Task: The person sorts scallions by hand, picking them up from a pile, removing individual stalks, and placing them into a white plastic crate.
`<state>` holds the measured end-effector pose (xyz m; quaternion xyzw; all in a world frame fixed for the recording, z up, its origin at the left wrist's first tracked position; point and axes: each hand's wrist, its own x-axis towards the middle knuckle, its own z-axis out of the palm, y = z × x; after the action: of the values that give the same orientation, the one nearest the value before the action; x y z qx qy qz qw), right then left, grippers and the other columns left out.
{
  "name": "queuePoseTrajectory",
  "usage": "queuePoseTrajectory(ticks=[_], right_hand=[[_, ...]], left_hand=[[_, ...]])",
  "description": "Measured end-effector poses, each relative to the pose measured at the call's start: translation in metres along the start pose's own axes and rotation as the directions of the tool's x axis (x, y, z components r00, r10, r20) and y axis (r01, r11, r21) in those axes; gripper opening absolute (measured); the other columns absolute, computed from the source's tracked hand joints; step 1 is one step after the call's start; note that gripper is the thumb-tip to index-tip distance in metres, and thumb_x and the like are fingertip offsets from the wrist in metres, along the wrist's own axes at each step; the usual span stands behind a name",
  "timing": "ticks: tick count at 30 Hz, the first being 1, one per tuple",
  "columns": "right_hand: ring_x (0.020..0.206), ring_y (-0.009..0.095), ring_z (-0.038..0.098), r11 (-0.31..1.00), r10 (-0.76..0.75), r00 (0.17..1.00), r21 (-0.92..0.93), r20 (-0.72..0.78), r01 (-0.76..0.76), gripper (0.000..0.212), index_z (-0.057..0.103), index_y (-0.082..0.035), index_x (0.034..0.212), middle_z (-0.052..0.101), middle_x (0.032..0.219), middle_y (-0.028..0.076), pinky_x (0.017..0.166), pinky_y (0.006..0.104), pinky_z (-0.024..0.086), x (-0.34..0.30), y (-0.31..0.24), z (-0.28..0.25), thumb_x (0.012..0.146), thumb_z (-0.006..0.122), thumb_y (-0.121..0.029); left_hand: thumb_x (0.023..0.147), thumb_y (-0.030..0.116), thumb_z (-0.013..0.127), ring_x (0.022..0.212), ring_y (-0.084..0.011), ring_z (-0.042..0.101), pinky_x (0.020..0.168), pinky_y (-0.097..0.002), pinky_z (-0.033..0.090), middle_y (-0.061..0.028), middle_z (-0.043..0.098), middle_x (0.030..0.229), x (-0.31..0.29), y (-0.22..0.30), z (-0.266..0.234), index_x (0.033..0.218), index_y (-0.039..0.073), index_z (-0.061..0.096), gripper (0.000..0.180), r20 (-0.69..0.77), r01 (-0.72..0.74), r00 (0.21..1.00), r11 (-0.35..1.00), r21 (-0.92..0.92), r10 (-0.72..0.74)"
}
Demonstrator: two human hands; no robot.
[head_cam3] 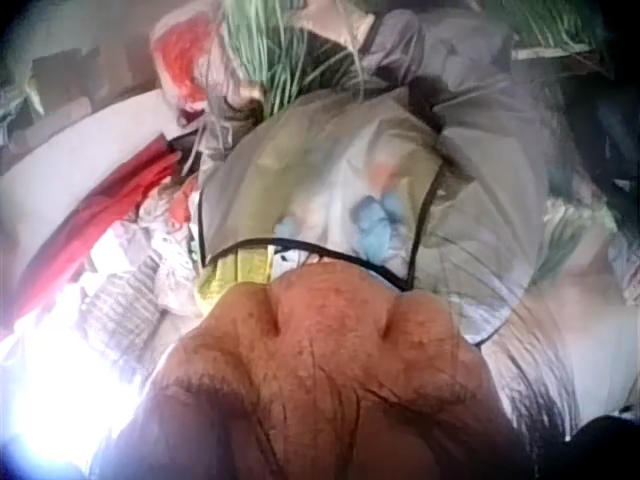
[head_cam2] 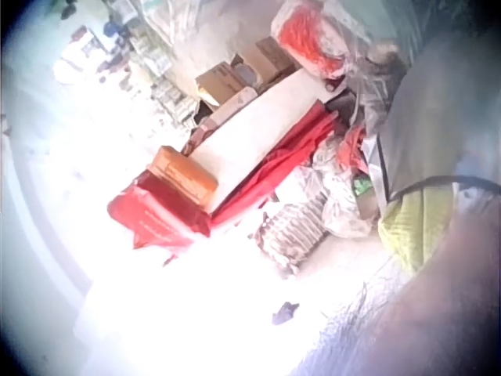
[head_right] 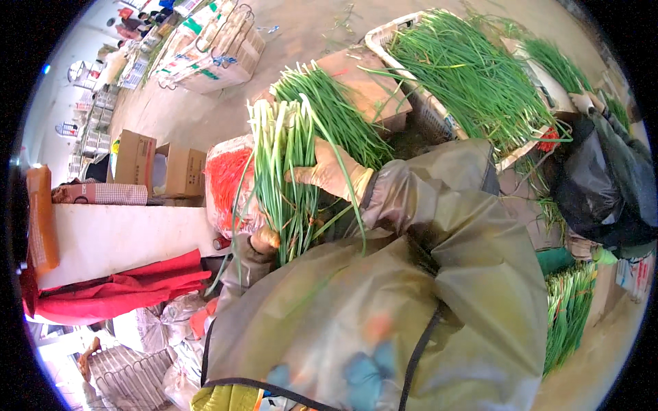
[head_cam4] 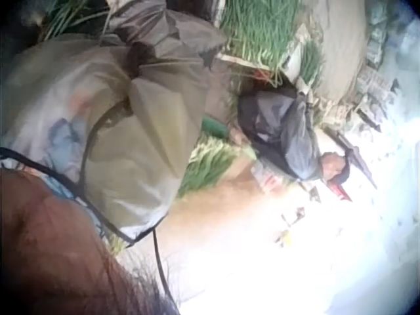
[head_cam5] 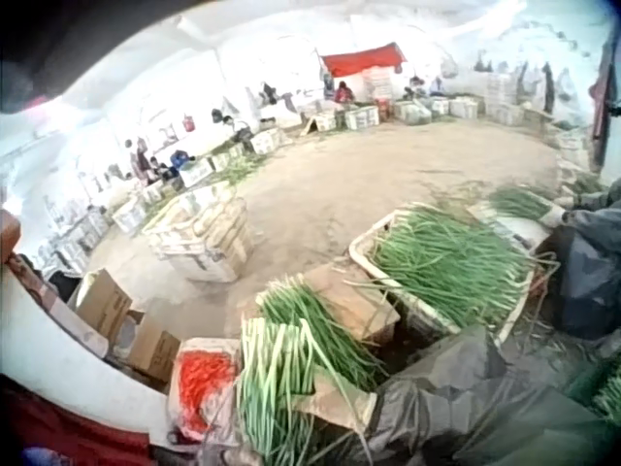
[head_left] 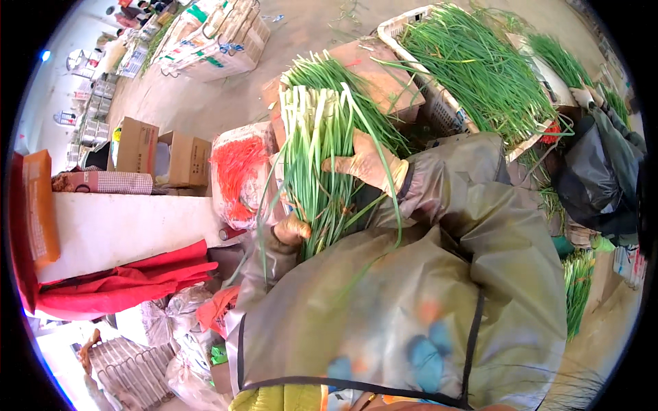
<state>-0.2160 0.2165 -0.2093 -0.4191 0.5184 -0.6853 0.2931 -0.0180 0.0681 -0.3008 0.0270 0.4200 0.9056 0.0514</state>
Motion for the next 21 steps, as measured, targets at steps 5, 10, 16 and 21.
queuePoseTrajectory(ticks=[5,10,16,21], right_hand=[[0.099,0.012,0.051,0.871,0.263,0.951,0.384,0.163,-0.306,0.046,0.047,-0.004,0.121,0.055,0.108,0.003,0.085,0.0273,0.043,-0.018,-0.007,-0.026,0.079,0.065,-0.007],[0.093,0.015,0.054,0.887,0.442,0.839,-0.013,0.317,-0.462,0.048,0.047,-0.003,0.121,0.058,0.103,0.006,0.085,0.0294,0.043,-0.043,-0.001,-0.070,0.079,0.067,-0.016],[0.089,0.013,0.056,0.801,0.128,0.962,-0.547,-0.240,-0.243,0.028,0.060,-0.005,0.103,0.062,0.094,0.007,0.082,0.0261,0.044,-0.008,-0.024,-0.146,0.080,0.063,-0.019],[0.096,0.028,0.057,0.459,-0.158,0.986,-0.879,0.061,0.128,0.053,0.058,-0.003,0.108,0.060,0.104,0.015,0.086,0.0370,0.042,0.035,-0.032,-0.079,0.072,0.067,-0.041]], left_hand=[[0.058,0.022,0.082,0.117,-0.0282,0.043,0.089,-0.0394,0.041,-0.0162,0.042,0.130,-0.007,0.005,0.019,0.133,0.005,0.031,0.092,-0.072,0.014,0.997,0.996,-0.089,-0.021],[0.058,0.022,0.082,0.116,-0.0282,0.043,0.088,-0.0392,0.041,-0.0164,0.043,0.129,-0.015,-0.002,0.029,0.133,0.005,0.031,0.092,-0.100,0.023,0.994,0.991,-0.134,-0.036],[0.058,0.022,0.082,0.116,-0.0281,0.044,0.087,-0.0390,0.041,-0.0165,0.043,0.129,-0.013,-0.005,0.030,0.132,0.005,0.032,0.091,-0.108,0.033,0.993,0.988,-0.152,-0.050],[0.058,0.022,0.082,0.115,-0.0280,0.044,0.087,-0.0388,0.042,-0.0167,0.043,0.128,-0.006,0.001,0.033,0.132,0.005,0.032,0.091,-0.090,0.072,0.992,0.987,-0.141,-0.085]])
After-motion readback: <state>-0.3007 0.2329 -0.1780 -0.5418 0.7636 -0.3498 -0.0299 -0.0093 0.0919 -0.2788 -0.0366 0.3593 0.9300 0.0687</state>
